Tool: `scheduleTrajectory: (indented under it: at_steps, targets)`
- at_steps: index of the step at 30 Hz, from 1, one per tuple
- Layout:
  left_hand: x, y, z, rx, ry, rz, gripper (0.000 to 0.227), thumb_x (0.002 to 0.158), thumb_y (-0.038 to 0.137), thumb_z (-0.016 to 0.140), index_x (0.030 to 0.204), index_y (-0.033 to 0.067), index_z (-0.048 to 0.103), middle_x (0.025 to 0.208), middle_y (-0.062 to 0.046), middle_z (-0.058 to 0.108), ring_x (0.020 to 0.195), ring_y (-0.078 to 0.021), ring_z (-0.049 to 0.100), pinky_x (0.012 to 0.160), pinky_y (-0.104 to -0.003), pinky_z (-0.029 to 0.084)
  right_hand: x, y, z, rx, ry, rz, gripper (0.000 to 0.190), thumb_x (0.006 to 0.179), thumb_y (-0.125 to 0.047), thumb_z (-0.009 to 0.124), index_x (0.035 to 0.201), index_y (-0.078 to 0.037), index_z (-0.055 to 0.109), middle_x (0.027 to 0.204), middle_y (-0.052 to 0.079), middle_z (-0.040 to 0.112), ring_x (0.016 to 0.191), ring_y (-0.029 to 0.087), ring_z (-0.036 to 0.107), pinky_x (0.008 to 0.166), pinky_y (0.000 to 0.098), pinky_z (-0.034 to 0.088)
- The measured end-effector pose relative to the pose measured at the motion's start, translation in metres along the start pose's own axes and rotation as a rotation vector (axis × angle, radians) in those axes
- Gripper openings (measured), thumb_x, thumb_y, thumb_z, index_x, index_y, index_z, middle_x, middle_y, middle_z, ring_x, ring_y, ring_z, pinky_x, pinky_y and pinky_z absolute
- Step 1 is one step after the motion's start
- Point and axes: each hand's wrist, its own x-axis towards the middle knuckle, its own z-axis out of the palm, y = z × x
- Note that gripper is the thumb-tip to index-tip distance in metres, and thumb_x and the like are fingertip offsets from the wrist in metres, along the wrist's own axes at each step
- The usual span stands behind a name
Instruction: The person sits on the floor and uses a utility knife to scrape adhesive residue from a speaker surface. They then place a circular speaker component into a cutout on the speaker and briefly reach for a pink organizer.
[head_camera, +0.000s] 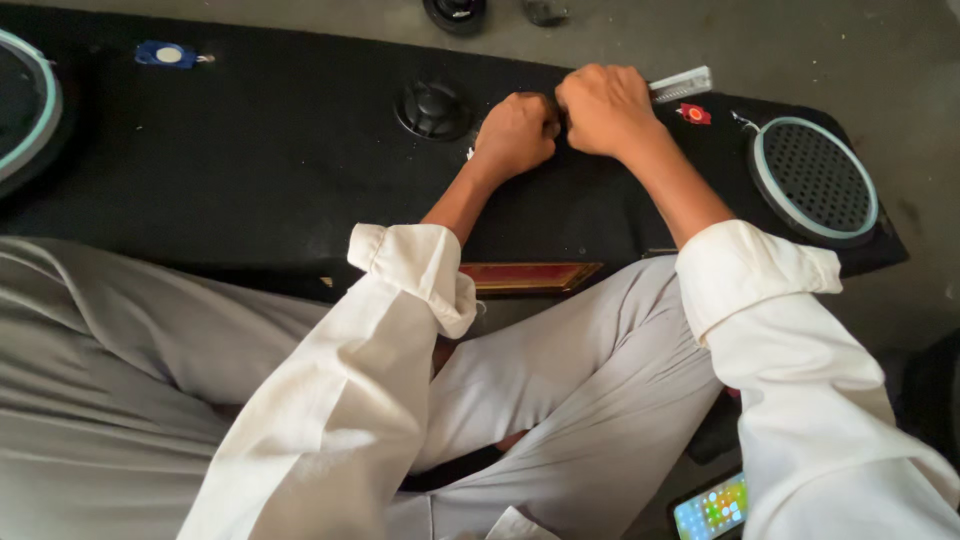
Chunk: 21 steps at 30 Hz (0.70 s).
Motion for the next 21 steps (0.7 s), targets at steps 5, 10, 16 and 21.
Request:
scheduleTrajectory:
  at_steps: [5, 10, 16, 21]
  targets:
    - [0.003, -0.004, 0.005, -0.004, 0.043, 0.005, 0.012, 0.076, 0.011, 0.070, 0.085, 0.0037, 0.075, 0.096, -0.017, 0.075, 0.091, -0.0364, 0.071, 0.081, -0.045, 0.056, 0.011, -0.005, -0.002, -0.022, -0.045, 0.016, 0.014, 0.070, -0.014, 0.080, 0.082, -0.009, 0.077, 0.084, 0.017, 0.073, 0.082, 0.038, 0.072, 0.070, 0.0486, 0.055]
    - [0.003, -0.004, 0.005, -0.005, 0.068, -0.023, 0.012, 0.078, 0.012, 0.070, 0.087, 0.0055, 0.076, 0.096, -0.017, 0.074, 0.091, -0.0375, 0.071, 0.081, -0.046, 0.056, 0.001, 0.003, -0.005, 0.086, -0.003, 0.042, 0.008, 0.075, -0.013, 0.078, 0.082, -0.011, 0.077, 0.085, 0.016, 0.074, 0.083, 0.037, 0.072, 0.073, 0.0478, 0.056]
    - [0.002, -0.001, 0.001, 0.000, 0.053, -0.100, 0.015, 0.073, 0.014, 0.072, 0.085, 0.0083, 0.078, 0.094, -0.016, 0.074, 0.088, -0.0374, 0.071, 0.079, -0.046, 0.056, 0.008, 0.000, -0.004, 0.122, -0.072, 0.096, 0.011, 0.069, -0.011, 0.076, 0.080, -0.013, 0.077, 0.083, 0.015, 0.074, 0.081, 0.036, 0.071, 0.070, 0.0478, 0.055]
    - [0.002, -0.003, 0.003, -0.005, 0.106, -0.022, 0.012, 0.076, 0.014, 0.071, 0.084, 0.0075, 0.077, 0.093, -0.016, 0.075, 0.090, -0.0363, 0.072, 0.079, -0.045, 0.057, -0.002, 0.005, -0.001, 0.078, -0.045, 0.072, 0.009, 0.071, -0.010, 0.076, 0.080, -0.012, 0.077, 0.083, 0.014, 0.075, 0.081, 0.035, 0.072, 0.071, 0.0468, 0.056]
